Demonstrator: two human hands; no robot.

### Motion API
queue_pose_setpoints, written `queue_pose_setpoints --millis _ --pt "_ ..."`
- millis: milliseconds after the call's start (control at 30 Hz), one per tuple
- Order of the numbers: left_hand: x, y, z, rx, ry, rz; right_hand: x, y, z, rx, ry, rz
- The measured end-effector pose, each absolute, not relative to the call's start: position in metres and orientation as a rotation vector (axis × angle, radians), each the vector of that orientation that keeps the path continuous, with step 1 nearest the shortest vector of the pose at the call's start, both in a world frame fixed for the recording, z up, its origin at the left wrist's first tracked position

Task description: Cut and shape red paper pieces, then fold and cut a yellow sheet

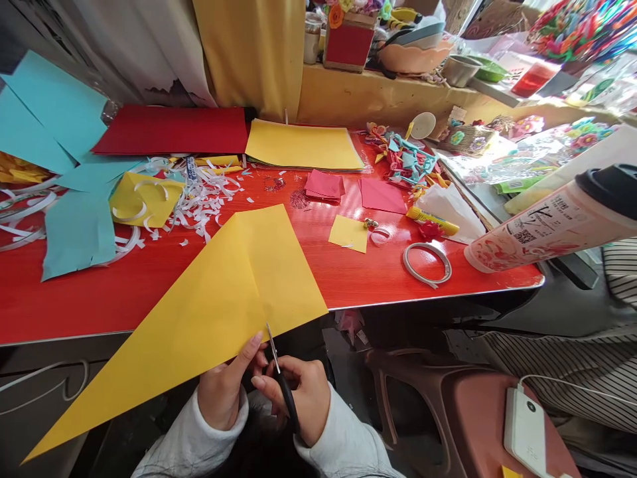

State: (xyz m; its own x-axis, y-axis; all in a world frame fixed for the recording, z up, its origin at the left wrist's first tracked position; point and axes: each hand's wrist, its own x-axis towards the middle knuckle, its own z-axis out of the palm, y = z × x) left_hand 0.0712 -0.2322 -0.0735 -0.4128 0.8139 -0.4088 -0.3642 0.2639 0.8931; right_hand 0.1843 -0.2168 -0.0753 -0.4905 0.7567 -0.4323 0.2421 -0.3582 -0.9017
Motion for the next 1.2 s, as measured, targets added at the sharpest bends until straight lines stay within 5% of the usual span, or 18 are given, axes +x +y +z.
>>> queue_pose_setpoints --millis 1200 --pt "0.0688 -0.2356 -0.0725 0.875 1.582 1.325 0.1909 -0.2116 -0.0788 -1.225 -1.408 2.023"
